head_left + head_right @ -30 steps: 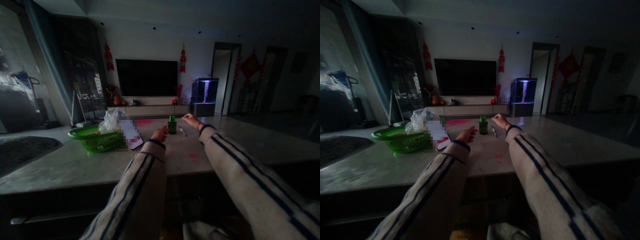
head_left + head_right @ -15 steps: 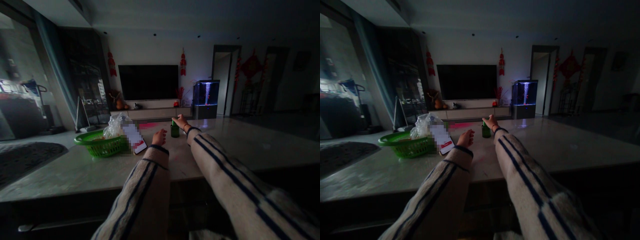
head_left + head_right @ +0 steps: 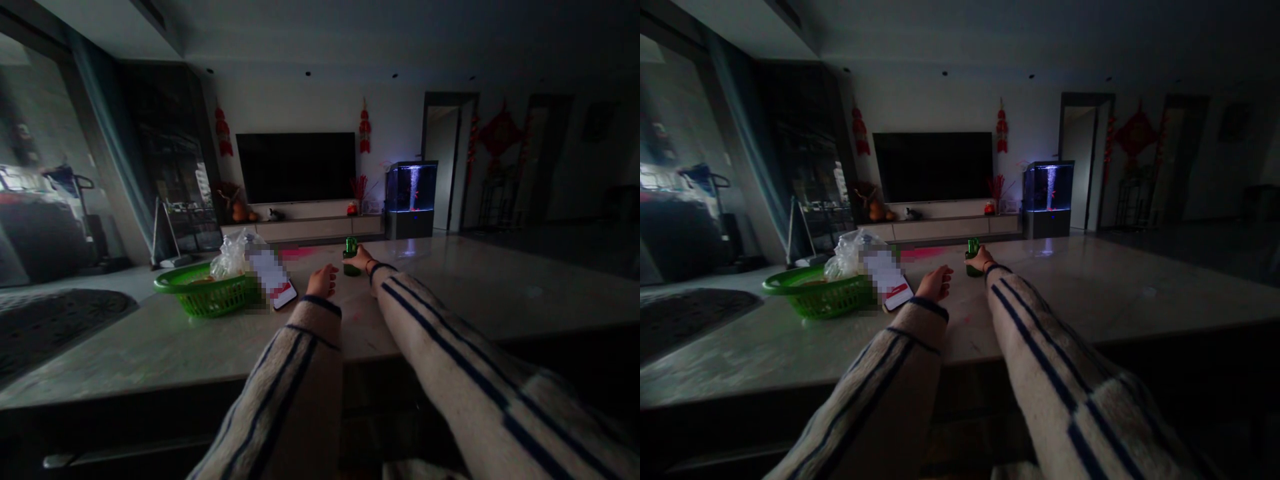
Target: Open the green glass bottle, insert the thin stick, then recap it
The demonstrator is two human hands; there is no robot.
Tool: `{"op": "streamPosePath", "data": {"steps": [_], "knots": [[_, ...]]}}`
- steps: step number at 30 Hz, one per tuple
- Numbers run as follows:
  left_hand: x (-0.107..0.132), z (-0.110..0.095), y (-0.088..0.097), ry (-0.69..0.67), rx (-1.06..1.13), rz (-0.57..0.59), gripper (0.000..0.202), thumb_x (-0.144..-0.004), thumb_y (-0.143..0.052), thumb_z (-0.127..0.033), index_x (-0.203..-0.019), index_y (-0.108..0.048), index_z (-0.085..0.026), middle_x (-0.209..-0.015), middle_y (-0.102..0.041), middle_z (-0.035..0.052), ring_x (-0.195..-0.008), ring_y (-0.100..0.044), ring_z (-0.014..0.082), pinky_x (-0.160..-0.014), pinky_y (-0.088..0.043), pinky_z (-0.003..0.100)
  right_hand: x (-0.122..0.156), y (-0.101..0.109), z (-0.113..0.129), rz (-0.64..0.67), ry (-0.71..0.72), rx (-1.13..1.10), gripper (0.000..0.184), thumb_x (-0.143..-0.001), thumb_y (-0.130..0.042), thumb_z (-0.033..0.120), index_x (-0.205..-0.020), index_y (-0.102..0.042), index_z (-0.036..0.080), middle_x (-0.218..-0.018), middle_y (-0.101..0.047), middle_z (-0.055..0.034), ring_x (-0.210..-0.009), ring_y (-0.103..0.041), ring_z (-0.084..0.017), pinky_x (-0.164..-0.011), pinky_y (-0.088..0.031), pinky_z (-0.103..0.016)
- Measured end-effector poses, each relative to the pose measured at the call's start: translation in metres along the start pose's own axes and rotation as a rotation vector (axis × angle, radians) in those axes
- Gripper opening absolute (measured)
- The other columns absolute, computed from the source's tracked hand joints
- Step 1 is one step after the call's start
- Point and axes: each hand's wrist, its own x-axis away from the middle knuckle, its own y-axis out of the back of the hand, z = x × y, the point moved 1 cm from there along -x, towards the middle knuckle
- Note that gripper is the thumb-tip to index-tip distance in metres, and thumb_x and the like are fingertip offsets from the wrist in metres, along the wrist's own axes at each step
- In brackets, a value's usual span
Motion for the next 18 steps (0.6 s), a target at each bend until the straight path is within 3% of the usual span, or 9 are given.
{"op": "streamPosePath", "data": {"steps": [8,18], "knots": [[0.002,0.0,-0.001,-0.009,0.007,-0.013,0.019,-0.077,-0.043,-0.029,-0.069,-0.053,-0.015,-0.052,-0.035,-0.0066,-0.035,-0.028,0.0028,-0.038,-0.024,0.018,-0.001,0.0,-0.005,-0.019,0.045,-0.002,0.06,-0.046,-0.074,0.037,-0.096,-0.049,0.016,-0.101,-0.06,-0.0093,-0.094,-0.057,-0.019,-0.079,-0.044,-0.03],[0.001,-0.001,0.002,-0.037,0.019,-0.021,0.016,-0.074,-0.045,-0.028,-0.068,-0.052,-0.016,-0.051,-0.035,-0.0067,-0.035,-0.029,0.0027,-0.038,-0.024,0.018,0.007,0.014,0.014,-0.06,0.064,-0.019,0.052,-0.046,-0.075,0.033,-0.091,-0.053,0.016,-0.096,-0.061,-0.008,-0.09,-0.058,-0.019,-0.077,-0.044,-0.03]]}}
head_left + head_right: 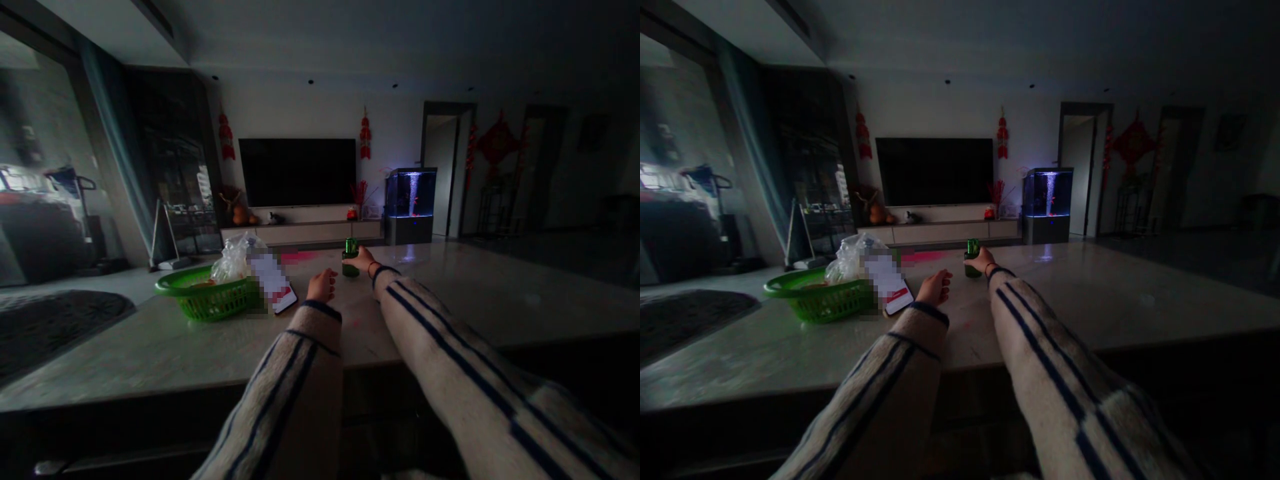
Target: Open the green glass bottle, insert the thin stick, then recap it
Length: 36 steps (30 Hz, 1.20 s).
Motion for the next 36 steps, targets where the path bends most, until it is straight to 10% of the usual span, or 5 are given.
{"op": "streamPosePath", "data": {"steps": [23,29,36], "knots": [[-0.01,0.005,0.002,0.079,0.062,0.041,0.017,-0.074,-0.048,-0.032,-0.074,-0.053,-0.016,-0.054,-0.043,-0.0053,-0.035,-0.034,0.0029,-0.039,-0.029,0.017,0.011,0.061,0.061,0.048,0.175,-0.14,0.055,-0.046,-0.077,0.032,-0.093,-0.054,0.013,-0.099,-0.061,-0.0099,-0.089,-0.057,-0.019,-0.078,-0.044,-0.031],[-0.004,0.004,0.002,0.281,0.301,0.35,0.052,-0.081,-0.028,-0.058,-0.107,-0.046,-0.016,-0.097,-0.059,0.0125,-0.076,-0.059,0.0198,-0.066,-0.044,0.034,0.027,0.072,0.073,0.084,0.192,-0.187,0.057,-0.047,-0.077,0.033,-0.095,-0.054,0.012,-0.097,-0.062,-0.0092,-0.087,-0.059,-0.018,-0.079,-0.045,-0.031],[0.0,0.004,0.004,0.28,0.419,0.364,0.08,-0.074,-0.026,-0.07,-0.135,-0.016,-0.019,-0.129,-0.038,0.0202,-0.11,-0.047,0.032,-0.078,-0.041,0.044,0.051,0.08,0.077,0.112,0.218,-0.191,0.059,-0.05,-0.075,0.036,-0.099,-0.054,0.01,-0.1,-0.061,-0.0106,-0.09,-0.058,-0.017,-0.08,-0.044,-0.03]]}}
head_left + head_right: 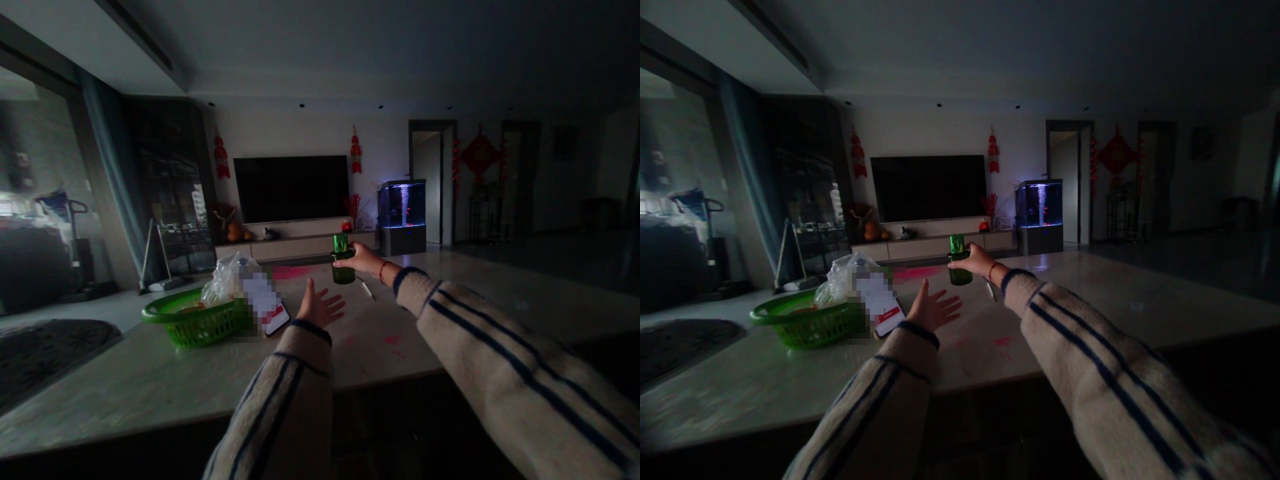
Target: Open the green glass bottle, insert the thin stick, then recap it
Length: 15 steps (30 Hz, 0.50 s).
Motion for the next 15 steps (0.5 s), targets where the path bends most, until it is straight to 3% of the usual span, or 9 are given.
{"op": "streamPosePath", "data": {"steps": [5,9,15], "knots": [[0.002,0.002,-0.005,0.062,0.098,0.023,0.085,-0.073,-0.028,-0.07,-0.138,-0.006,-0.019,-0.133,-0.03,0.0236,-0.111,-0.046,0.0358,-0.074,-0.043,0.047,0.013,-0.002,-0.007,0.03,0.004,-0.025,0.061,-0.049,-0.077,0.036,-0.099,-0.054,0.011,-0.102,-0.061,-0.0102,-0.093,-0.057,-0.017,-0.082,-0.044,-0.03],[0.002,0.002,-0.006,0.061,0.149,-0.063,0.084,-0.074,-0.029,-0.069,-0.138,-0.003,-0.022,-0.137,-0.019,0.024,-0.114,-0.042,0.0382,-0.073,-0.044,0.048,0.022,-0.005,-0.011,0.091,-0.003,-0.054,0.057,-0.049,-0.077,0.034,-0.096,-0.056,0.011,-0.1,-0.062,-0.0092,-0.09,-0.058,-0.017,-0.082,-0.044,-0.03],[-0.006,0.002,-0.007,0.073,0.248,-0.026,0.08,-0.075,-0.027,-0.068,-0.136,-0.007,-0.02,-0.129,-0.034,0.024,-0.11,-0.047,0.0384,-0.073,-0.043,0.054,0.03,-0.013,-0.016,0.16,0.001,-0.136,0.05,-0.051,-0.077,0.03,-0.094,-0.057,0.013,-0.099,-0.063,-0.008,-0.091,-0.058,-0.017,-0.081,-0.045,-0.029]]}}
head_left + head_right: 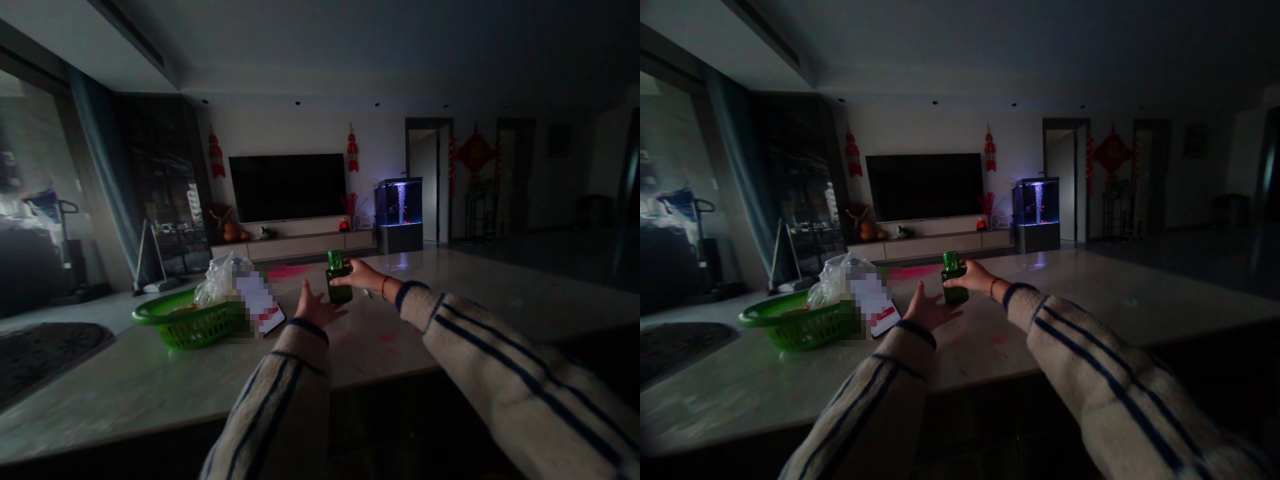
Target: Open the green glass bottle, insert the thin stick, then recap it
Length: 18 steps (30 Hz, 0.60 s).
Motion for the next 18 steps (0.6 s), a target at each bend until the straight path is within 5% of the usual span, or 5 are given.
{"op": "streamPosePath", "data": {"steps": [8,18], "knots": [[-0.014,0.012,-0.021,-0.004,0.283,-0.027,0.076,-0.08,-0.011,-0.06,-0.131,-0.03,-0.008,-0.121,-0.044,0.0234,-0.102,-0.052,0.0364,-0.068,-0.048,0.05,0.003,-0.001,0.006,-0.007,-0.002,-0.042,0.057,-0.051,-0.077,0.029,-0.1,-0.055,0.011,-0.104,-0.061,-0.0101,-0.091,-0.057,-0.017,-0.082,-0.044,-0.028],[-0.016,0.017,-0.035,0.012,0.355,-0.016,0.062,-0.084,-0.012,-0.048,-0.123,-0.043,-0.011,-0.111,-0.051,0.0218,-0.099,-0.054,0.0364,-0.054,-0.051,0.047,0.007,0.008,0.015,-0.012,0.012,-0.053,0.055,-0.054,-0.076,0.031,-0.101,-0.054,0.013,-0.104,-0.061,-0.0088,-0.089,-0.057,-0.015,-0.083,-0.044,-0.029]]}}
